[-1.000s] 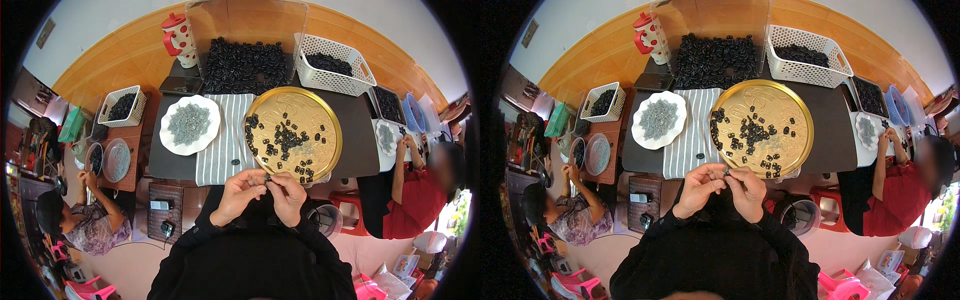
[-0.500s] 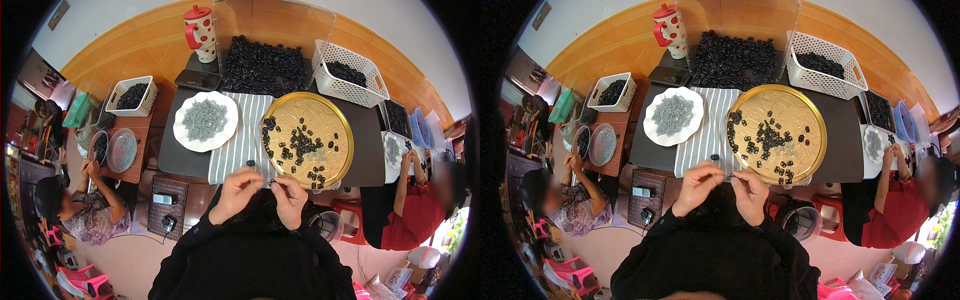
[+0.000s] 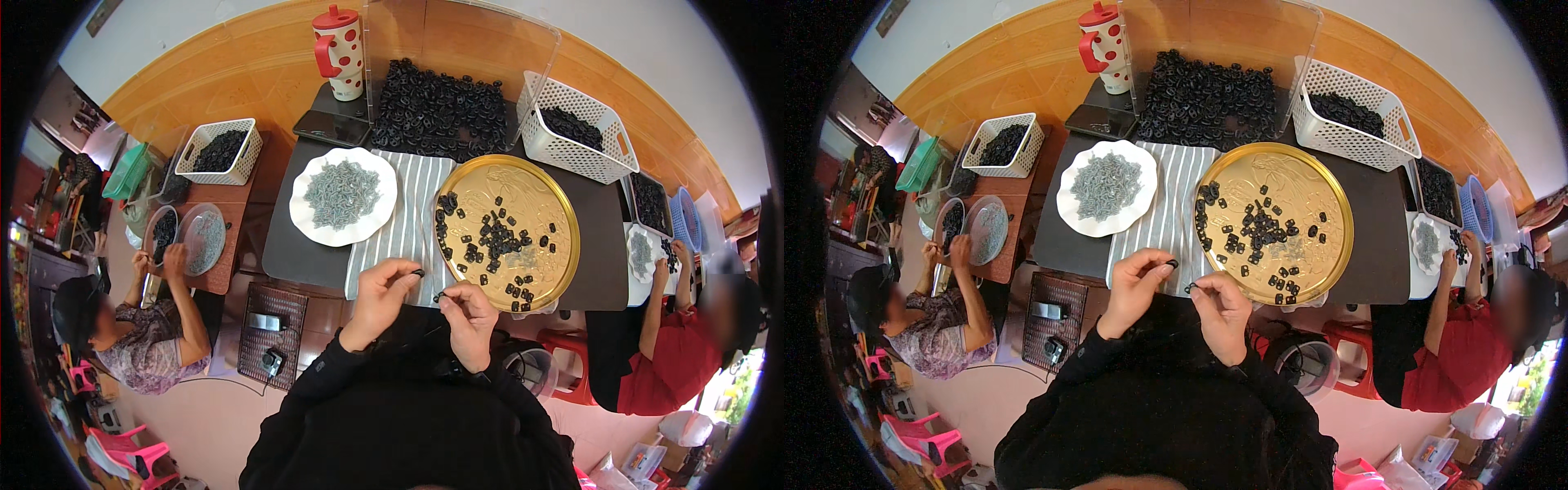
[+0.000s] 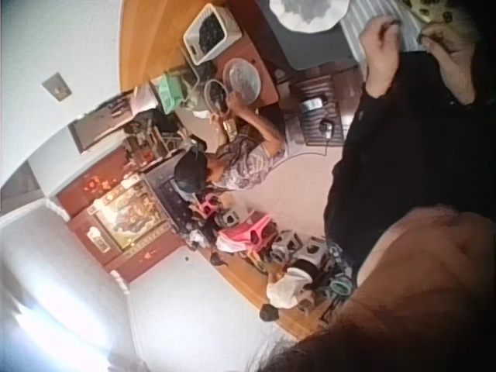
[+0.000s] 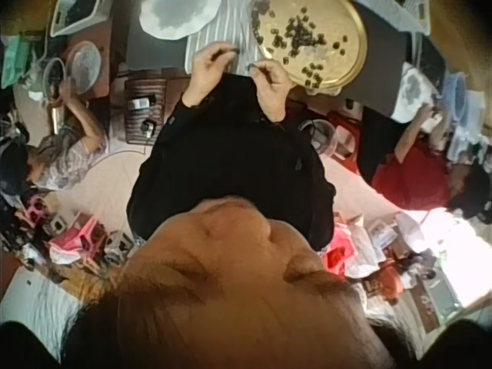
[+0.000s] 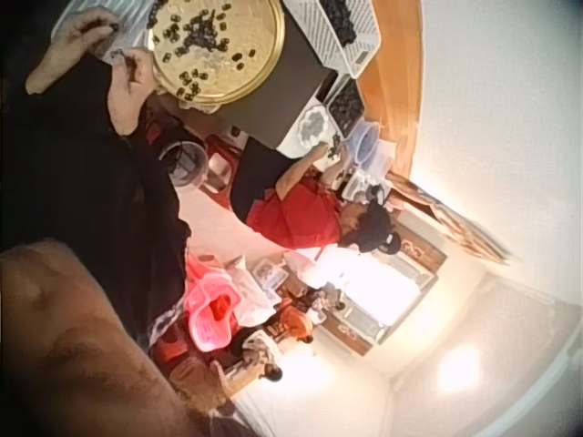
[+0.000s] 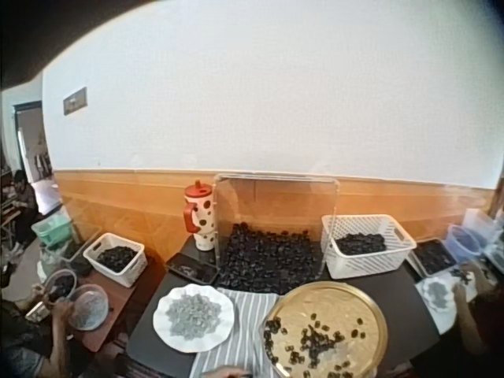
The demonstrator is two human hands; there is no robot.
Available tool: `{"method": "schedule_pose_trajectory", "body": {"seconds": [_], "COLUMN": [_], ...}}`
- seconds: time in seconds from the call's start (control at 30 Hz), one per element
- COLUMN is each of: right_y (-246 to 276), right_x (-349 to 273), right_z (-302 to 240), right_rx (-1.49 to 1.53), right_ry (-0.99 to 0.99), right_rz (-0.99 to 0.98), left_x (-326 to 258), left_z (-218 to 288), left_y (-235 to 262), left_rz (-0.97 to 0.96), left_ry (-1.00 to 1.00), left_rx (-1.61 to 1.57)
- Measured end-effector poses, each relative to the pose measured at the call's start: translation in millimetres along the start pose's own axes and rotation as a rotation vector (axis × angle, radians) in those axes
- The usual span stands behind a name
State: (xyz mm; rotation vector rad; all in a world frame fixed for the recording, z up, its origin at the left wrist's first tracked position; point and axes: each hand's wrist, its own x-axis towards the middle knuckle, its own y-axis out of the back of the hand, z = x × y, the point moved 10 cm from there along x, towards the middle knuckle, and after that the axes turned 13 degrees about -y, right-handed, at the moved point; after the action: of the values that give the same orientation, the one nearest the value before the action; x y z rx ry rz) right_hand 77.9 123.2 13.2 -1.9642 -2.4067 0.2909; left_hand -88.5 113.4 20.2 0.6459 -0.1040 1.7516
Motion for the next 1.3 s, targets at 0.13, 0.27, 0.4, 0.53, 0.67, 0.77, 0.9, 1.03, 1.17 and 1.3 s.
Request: {"method": "schedule_pose_trajectory", "body": {"seconds": [0.13,0.27,0.4,0.53,0.67,0.77,0.9,1.03,1.17,1.3], "right_y": [0,-4,-9,-8,-12,-14,-15,-15,-15,-18], "right_x": [1,4,5,4,3,2,2,2,2,1], "right_z": [-8,-17,-31,-35,-37,-40,-41,-39,-38,-37], "right_rx": [0.058,0.0,-0.118,-0.187,-0.216,-0.225,-0.252,-0.257,-0.267,-0.282], "right_ry": [0.002,0.036,0.15,0.187,0.199,0.239,0.26,0.255,0.263,0.251], "right_rz": [0.007,-0.018,-0.034,-0.027,-0.041,-0.044,-0.036,-0.046,-0.037,-0.048], "left_x": [-14,-7,-7,-14,-17,-15,-15,-16,-18,-17], "left_z": [-25,-5,4,-9,-17,-13,-11,-8,-11,-9], "left_y": [-12,-11,-11,-17,-17,-18,-17,-19,-21,-21], "left_rz": [0.059,-0.003,-0.008,0.061,0.098,0.094,0.092,0.049,0.041,0.035], "left_ry": [0.319,0.167,0.17,0.31,0.332,0.304,0.315,0.319,0.345,0.337], "left_rx": [-0.668,-0.61,-0.602,-0.873,-0.943,-0.934,-0.909,-0.864,-0.868,-0.812]}}
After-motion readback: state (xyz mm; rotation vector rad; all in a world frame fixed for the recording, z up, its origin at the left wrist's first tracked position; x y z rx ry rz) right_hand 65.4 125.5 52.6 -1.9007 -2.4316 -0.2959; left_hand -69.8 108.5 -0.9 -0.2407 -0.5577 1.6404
